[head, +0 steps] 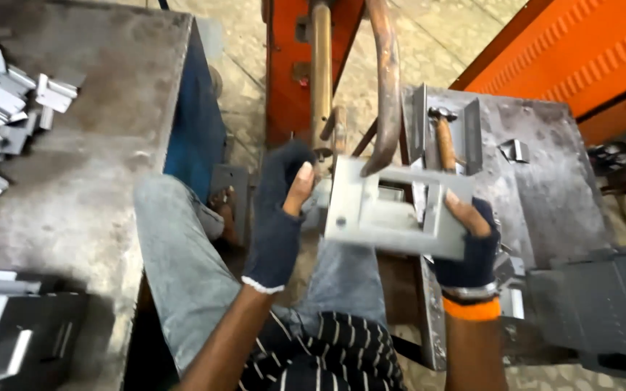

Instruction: The person spots small metal plates and brackets onto a metal box enclosure using an industrial spot welder.

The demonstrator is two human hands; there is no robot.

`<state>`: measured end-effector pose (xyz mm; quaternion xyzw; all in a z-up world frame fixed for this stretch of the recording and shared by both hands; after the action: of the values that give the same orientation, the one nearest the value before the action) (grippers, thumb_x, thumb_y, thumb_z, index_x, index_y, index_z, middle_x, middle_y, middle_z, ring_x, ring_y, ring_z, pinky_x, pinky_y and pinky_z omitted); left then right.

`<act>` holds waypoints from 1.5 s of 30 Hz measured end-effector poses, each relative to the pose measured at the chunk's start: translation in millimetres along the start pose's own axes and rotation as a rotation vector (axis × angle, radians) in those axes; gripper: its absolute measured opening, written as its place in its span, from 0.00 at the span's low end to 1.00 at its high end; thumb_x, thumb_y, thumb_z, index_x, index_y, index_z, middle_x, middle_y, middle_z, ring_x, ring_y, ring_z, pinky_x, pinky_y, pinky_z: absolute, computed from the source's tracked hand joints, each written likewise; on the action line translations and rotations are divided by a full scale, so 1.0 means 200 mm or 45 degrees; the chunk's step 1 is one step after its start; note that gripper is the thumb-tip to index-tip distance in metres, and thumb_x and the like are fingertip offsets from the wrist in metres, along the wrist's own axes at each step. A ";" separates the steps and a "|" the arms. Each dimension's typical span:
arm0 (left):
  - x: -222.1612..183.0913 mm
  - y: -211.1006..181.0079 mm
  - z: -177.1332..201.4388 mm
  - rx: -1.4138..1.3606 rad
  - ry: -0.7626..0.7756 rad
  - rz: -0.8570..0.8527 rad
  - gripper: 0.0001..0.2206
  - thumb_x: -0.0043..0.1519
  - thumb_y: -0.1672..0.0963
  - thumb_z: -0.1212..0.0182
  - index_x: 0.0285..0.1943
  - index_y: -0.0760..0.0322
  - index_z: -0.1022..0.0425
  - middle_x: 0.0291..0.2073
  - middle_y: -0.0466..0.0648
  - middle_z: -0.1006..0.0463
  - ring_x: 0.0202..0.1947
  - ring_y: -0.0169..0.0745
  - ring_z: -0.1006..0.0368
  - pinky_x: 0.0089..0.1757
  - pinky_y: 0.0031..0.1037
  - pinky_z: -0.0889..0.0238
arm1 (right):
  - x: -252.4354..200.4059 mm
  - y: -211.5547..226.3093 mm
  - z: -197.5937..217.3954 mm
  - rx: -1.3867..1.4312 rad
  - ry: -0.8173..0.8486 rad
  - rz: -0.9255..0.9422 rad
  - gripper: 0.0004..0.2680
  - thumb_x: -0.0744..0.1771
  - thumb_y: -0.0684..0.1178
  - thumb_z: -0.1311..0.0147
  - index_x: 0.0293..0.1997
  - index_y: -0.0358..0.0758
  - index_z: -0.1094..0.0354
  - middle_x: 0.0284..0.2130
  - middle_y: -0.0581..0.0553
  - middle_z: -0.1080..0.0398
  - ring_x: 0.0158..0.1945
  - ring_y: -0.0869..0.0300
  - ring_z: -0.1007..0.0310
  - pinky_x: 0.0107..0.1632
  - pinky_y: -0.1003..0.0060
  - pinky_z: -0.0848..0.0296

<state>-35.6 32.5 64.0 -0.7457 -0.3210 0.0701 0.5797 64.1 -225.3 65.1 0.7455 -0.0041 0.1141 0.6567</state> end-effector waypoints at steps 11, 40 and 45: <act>-0.34 -0.19 0.41 0.308 -0.237 0.592 0.20 0.64 0.46 0.41 0.37 0.68 0.20 0.25 0.39 0.26 0.27 0.26 0.35 0.31 0.23 0.39 | -0.47 -0.03 -0.43 -0.434 0.596 0.343 0.09 0.69 0.48 0.46 0.44 0.29 0.27 0.34 0.41 0.26 0.35 0.58 0.27 0.38 0.65 0.30; -1.00 -0.42 3.20 0.342 -1.496 -0.391 0.22 0.63 0.49 0.29 0.22 0.67 0.26 0.18 0.49 0.25 0.18 0.39 0.31 0.27 0.30 0.38 | -1.45 -0.18 -2.23 -0.313 2.333 -0.095 0.28 0.65 0.55 0.42 0.74 0.42 0.45 0.63 0.41 0.29 0.43 0.47 0.18 0.44 0.53 0.20; -1.09 -0.28 3.45 0.151 -1.309 -0.413 0.19 0.65 0.53 0.30 0.25 0.66 0.29 0.20 0.48 0.29 0.21 0.40 0.31 0.36 0.31 0.29 | -1.10 -0.02 -1.81 -0.107 2.664 0.045 0.17 0.68 0.56 0.40 0.62 0.39 0.29 0.52 0.39 0.22 0.56 0.55 0.20 0.61 0.59 0.25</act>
<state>-558.1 481.7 -163.4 -0.5220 -0.6698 0.3536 0.3924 -209.9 99.3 62.1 0.2512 0.5513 0.7114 0.3561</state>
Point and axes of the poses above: each hand's wrist, its own x-axis towards the middle knuckle, its own z-axis out of the back of the hand, y = z × x, the point moved 4 cm from there along x, towards the middle knuckle
